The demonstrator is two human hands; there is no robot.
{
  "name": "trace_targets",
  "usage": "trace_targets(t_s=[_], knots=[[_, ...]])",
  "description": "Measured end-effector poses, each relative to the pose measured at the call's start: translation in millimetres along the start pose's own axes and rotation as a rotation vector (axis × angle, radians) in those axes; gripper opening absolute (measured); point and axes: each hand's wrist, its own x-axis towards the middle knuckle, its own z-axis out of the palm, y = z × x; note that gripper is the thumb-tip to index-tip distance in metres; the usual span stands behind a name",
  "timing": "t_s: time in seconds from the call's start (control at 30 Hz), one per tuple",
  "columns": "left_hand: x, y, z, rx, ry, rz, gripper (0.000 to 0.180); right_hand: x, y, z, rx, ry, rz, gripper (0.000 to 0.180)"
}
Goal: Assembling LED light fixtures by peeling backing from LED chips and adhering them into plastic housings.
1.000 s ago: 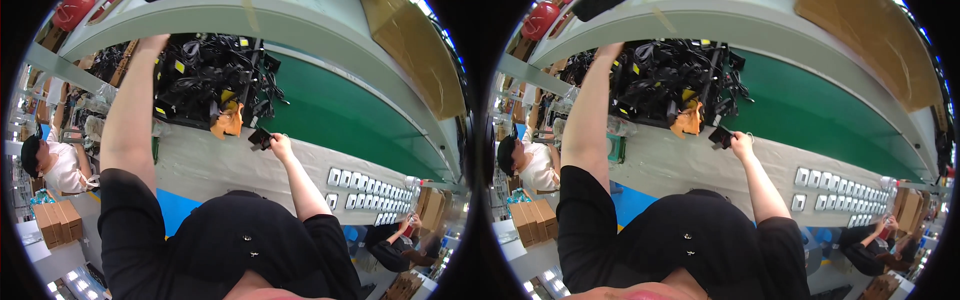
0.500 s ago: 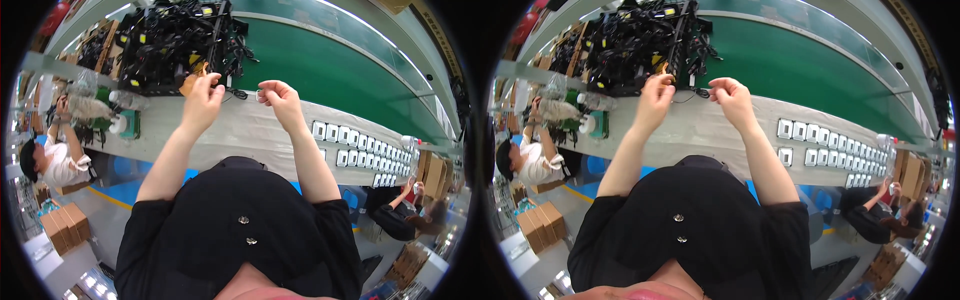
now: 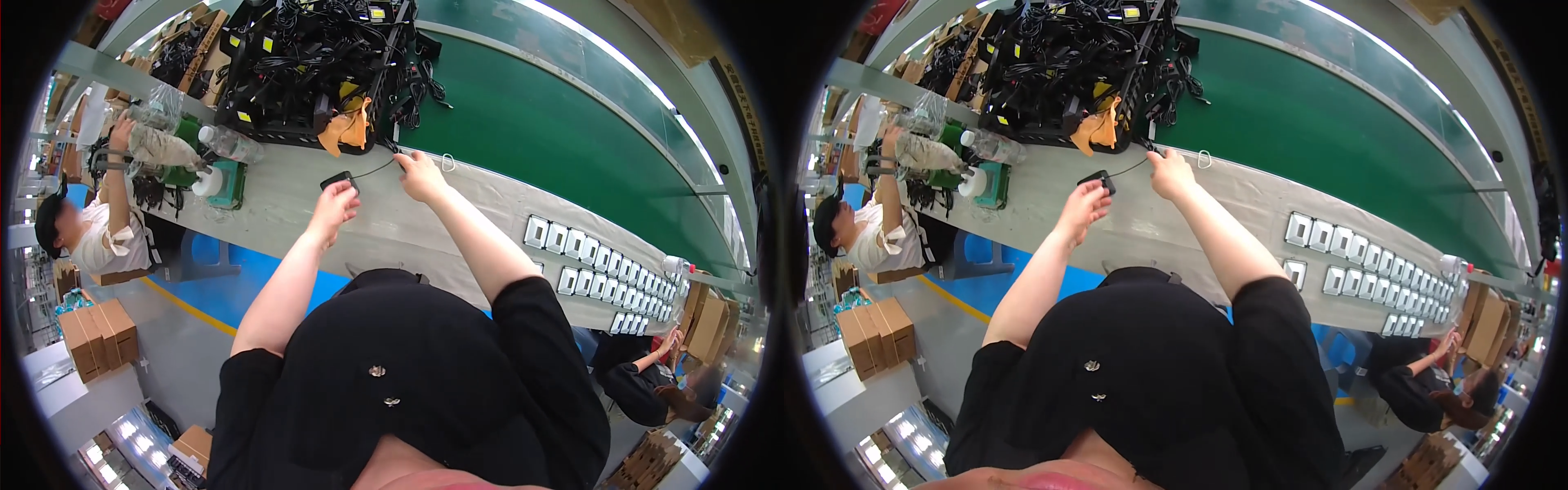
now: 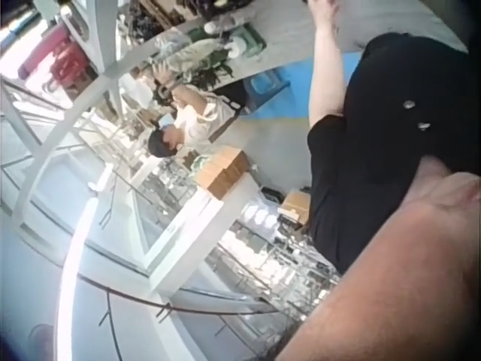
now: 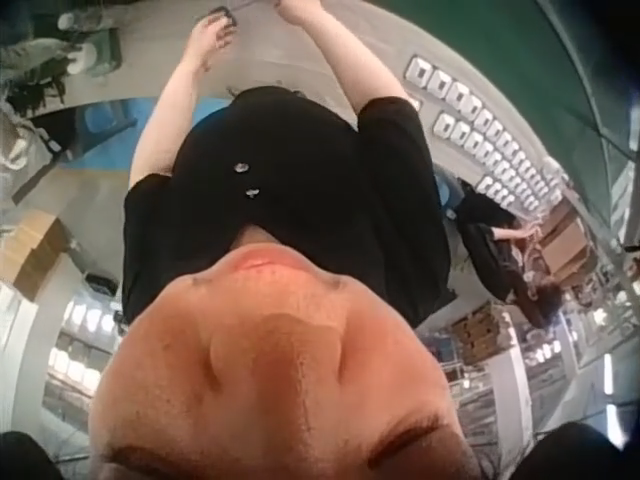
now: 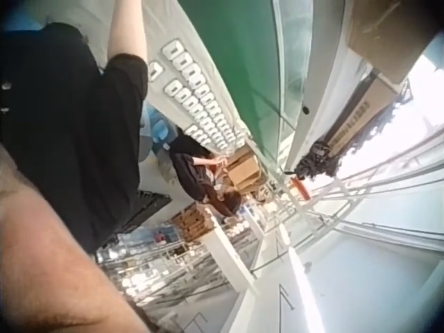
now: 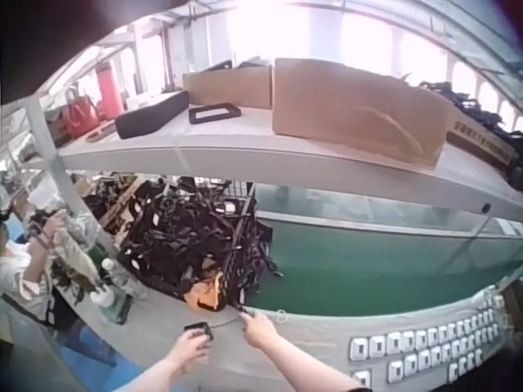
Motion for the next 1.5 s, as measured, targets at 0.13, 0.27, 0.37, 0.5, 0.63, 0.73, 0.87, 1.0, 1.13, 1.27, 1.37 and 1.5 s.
trace_targets(t_s=[0.13,0.27,0.37,0.5,0.63,0.73,0.87,1.0,1.13,1.27,1.37,1.5], knots=[[33.6,42.7,-8.6,-0.452,-0.038,-0.079,0.039,46.3,-18.5,21.2,-0.06,-0.016,0.107,0.038],[75.2,61.5,-17.3,-0.588,-0.062,-0.169,0.031,67.5,-6.5,33.6,-0.184,0.054,0.105,0.022],[100.1,71.5,-16.0,-0.737,0.044,-0.225,0.031,71.5,10.0,23.4,-0.221,0.092,0.095,0.016],[125.6,60.1,-6.2,-0.677,0.138,-0.22,0.028,67.7,42.5,0.5,-0.284,0.101,0.123,0.016],[128.6,48.8,-12.2,-0.612,0.138,-0.195,0.027,40.0,91.9,-28.6,-0.374,0.093,0.247,0.015],[123.1,48.7,-10.7,-0.538,0.134,-0.157,0.028,6.2,107.1,-49.9,-0.329,0.061,0.251,0.014],[80.9,50.7,-11.3,-0.376,0.035,-0.267,0.031,-37.6,106.6,-55.6,-0.001,0.169,0.239,0.017],[48.8,-6.9,7.1,-0.12,0.043,-0.331,0.029,-53.4,77.9,-37.7,-0.228,0.405,0.005,0.032],[14.1,-21.5,40.4,-0.061,-0.063,-0.325,0.032,-36.2,61.2,11.7,-0.113,0.027,0.17,0.043],[10.6,-5.9,40.0,0.17,-0.101,-0.044,0.029,-41.5,55.6,-0.9,0.526,0.233,0.147,0.018],[0.7,25.7,43.7,0.066,-0.084,0.135,0.037,-71.2,28.8,-76.0,1.271,-0.128,0.308,0.012],[-58.2,107.9,92.3,-0.241,-0.566,0.235,0.045,-118.4,3.5,-118.7,1.914,-0.246,0.151,0.022]])
